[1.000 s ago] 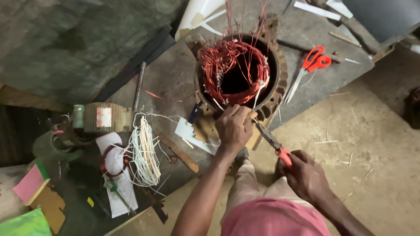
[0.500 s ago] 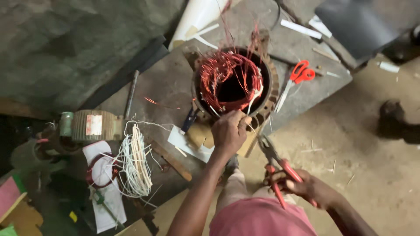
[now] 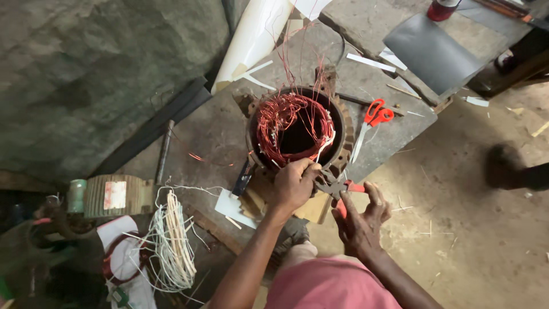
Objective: The person works on an electric motor stator on a workbench, inserting white insulating strips into the slots around the copper windings and using pliers to trim and press the wire ends. They occasionally reposition the stator and pick up tools from the bench while working around the coil.
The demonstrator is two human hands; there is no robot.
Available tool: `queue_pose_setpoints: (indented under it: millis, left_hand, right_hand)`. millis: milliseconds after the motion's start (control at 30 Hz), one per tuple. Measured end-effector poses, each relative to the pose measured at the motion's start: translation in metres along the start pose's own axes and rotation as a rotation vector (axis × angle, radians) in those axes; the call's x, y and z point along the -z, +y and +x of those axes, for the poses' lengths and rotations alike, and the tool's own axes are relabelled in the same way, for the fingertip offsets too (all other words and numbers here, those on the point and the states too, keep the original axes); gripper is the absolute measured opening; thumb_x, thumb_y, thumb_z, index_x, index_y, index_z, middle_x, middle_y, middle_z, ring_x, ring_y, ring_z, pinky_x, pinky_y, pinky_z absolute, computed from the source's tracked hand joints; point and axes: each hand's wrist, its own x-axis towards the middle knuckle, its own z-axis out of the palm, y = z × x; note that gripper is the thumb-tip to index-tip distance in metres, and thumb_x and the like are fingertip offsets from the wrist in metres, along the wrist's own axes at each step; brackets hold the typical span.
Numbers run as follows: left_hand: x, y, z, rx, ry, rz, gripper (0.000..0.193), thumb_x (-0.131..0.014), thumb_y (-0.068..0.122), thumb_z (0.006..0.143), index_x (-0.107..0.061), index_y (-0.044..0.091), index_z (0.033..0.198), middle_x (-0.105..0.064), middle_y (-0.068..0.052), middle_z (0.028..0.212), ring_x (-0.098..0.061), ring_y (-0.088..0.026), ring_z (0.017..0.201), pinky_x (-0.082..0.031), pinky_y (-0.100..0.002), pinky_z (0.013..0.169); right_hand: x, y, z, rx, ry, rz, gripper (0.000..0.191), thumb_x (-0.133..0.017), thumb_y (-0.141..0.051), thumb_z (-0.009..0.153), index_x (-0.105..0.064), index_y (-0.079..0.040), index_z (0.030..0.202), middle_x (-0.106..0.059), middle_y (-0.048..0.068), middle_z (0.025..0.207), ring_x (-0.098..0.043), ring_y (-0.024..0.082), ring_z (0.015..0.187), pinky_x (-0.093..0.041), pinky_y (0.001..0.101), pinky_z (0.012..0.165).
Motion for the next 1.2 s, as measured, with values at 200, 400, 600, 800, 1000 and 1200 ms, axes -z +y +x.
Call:
queue_pose_setpoints:
  millis: [200, 400, 600, 800, 1000, 1200]
  left_hand:
    - [0.003, 0.004, 0.0, 0.047, -0.037, -0.024, 0.022, -0.062, 0.026, 0.096, -0.074, 0.008, 0.101, -0.074, -0.015, 0.086, -0.073, -0.032, 0.081, -0.054, -0.041, 0.07]
    - [0.008, 0.016, -0.001, 0.211, -0.092, -0.128, 0.02, -0.061, 0.02, 0.093, -0.075, 0.008, 0.101, -0.075, -0.014, 0.077, -0.076, -0.025, 0.069, -0.056, -0.038, 0.064]
    - [0.008, 0.017, -0.001, 0.092, -0.04, -0.046, 0.019, -0.064, 0.023, 0.095, -0.075, 0.008, 0.096, -0.073, -0.013, 0.075, -0.074, -0.026, 0.068, -0.054, -0.039, 0.063]
    - [0.005, 0.011, -0.001, 0.102, -0.028, 0.039, 0.02, -0.064, 0.026, 0.095, -0.073, 0.008, 0.092, -0.072, -0.015, 0.073, -0.072, -0.034, 0.071, -0.052, -0.045, 0.065]
    - [0.003, 0.013, -0.002, 0.032, 0.059, 0.048, 0.019, -0.065, 0.026, 0.094, -0.073, 0.008, 0.094, -0.072, -0.017, 0.081, -0.071, -0.039, 0.078, -0.051, -0.047, 0.067]
    - [0.009, 0.02, -0.003, 0.152, -0.03, -0.014, 0.02, -0.065, 0.028, 0.093, -0.072, 0.009, 0.093, -0.073, -0.016, 0.078, -0.073, -0.035, 0.074, -0.053, -0.046, 0.069]
  right_hand:
    - [-0.002, -0.006, 0.008, -0.009, 0.001, 0.012, 0.054, -0.08, -0.025, 0.081, -0.062, -0.017, 0.131, -0.041, 0.027, 0.144, -0.04, 0.045, 0.136, -0.027, 0.0583, 0.106]
    - [-0.016, -0.003, -0.002, -0.168, -0.126, 0.037, 0.053, -0.082, -0.022, 0.079, -0.065, -0.018, 0.128, -0.05, 0.023, 0.135, -0.049, 0.038, 0.115, -0.035, 0.0488, 0.096]
    - [-0.027, 0.013, 0.002, -0.124, 0.099, 0.209, 0.067, -0.079, -0.022, 0.089, -0.042, -0.006, 0.143, -0.05, 0.024, 0.136, -0.05, 0.042, 0.122, -0.038, 0.0508, 0.106]
    - [-0.034, 0.029, 0.016, -0.209, -0.069, 0.108, 0.066, -0.082, -0.012, 0.068, -0.054, -0.003, 0.127, -0.059, 0.02, 0.112, -0.055, 0.04, 0.108, -0.043, 0.0512, 0.094]
    - [-0.037, 0.036, 0.018, -0.27, -0.164, 0.188, 0.053, -0.079, -0.007, 0.07, -0.059, -0.008, 0.119, -0.065, 0.014, 0.1, -0.066, 0.032, 0.089, -0.053, 0.0444, 0.079]
    - [-0.034, 0.033, 0.014, -0.376, -0.244, 0.257, 0.051, -0.08, -0.008, 0.066, -0.058, -0.009, 0.112, -0.067, 0.011, 0.092, -0.069, 0.029, 0.076, -0.056, 0.0423, 0.067]
